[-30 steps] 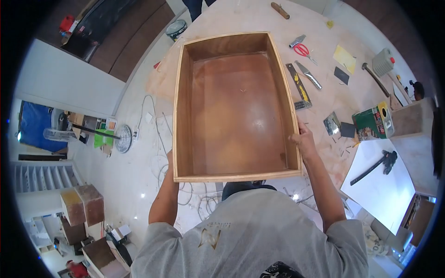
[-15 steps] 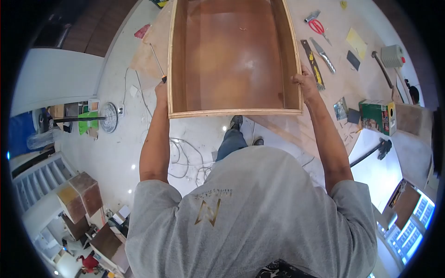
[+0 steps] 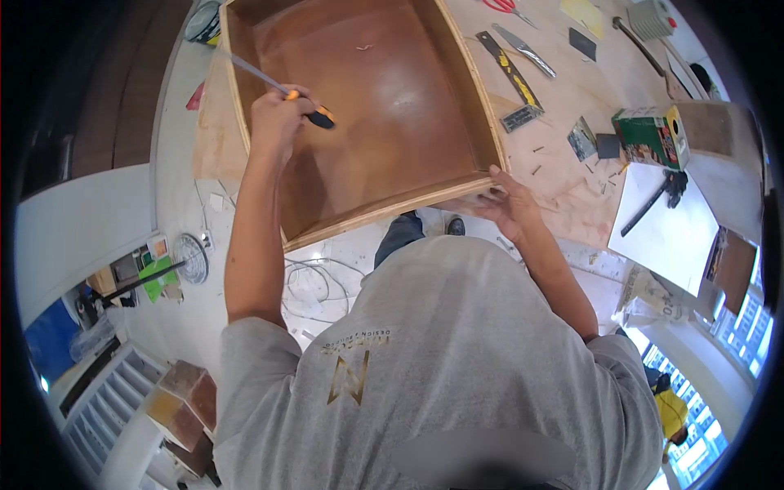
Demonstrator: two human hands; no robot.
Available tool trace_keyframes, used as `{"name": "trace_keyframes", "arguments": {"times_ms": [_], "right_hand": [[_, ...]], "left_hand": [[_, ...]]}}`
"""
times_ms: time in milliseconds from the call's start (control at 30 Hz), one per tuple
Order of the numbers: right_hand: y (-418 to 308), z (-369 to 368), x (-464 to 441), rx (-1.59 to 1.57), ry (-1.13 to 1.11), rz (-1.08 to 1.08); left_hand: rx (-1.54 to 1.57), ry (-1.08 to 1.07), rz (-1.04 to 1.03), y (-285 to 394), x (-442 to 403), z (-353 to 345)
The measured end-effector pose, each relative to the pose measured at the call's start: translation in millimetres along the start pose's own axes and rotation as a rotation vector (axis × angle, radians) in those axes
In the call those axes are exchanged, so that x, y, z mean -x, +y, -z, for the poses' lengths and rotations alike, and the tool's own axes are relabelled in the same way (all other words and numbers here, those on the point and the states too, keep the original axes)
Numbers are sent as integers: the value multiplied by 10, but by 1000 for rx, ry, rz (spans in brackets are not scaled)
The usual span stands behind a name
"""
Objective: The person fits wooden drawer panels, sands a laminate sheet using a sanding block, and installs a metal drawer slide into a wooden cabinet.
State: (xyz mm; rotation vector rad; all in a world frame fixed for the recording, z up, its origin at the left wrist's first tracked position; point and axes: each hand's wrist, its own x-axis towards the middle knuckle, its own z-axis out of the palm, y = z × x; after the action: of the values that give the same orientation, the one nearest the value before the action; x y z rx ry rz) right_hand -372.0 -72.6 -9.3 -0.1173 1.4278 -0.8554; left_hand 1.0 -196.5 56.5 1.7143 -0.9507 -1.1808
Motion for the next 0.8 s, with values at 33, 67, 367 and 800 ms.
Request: {"name": "trace_keyframes", "arguments": {"times_ms": [33, 67, 367, 800], "right_hand": [[-9, -24, 39, -98, -93, -77], [-25, -52, 60, -196, -190, -152], [10, -105, 47, -114, -170, -27], [149, 77, 60, -267, -300, 26]], "left_hand": [[-7, -80, 72, -25, -154, -80], [-15, -157, 142, -86, -361, -157], [60, -453, 126, -780, -143, -1650], [99, -734, 308, -720, 337, -2110]]}}
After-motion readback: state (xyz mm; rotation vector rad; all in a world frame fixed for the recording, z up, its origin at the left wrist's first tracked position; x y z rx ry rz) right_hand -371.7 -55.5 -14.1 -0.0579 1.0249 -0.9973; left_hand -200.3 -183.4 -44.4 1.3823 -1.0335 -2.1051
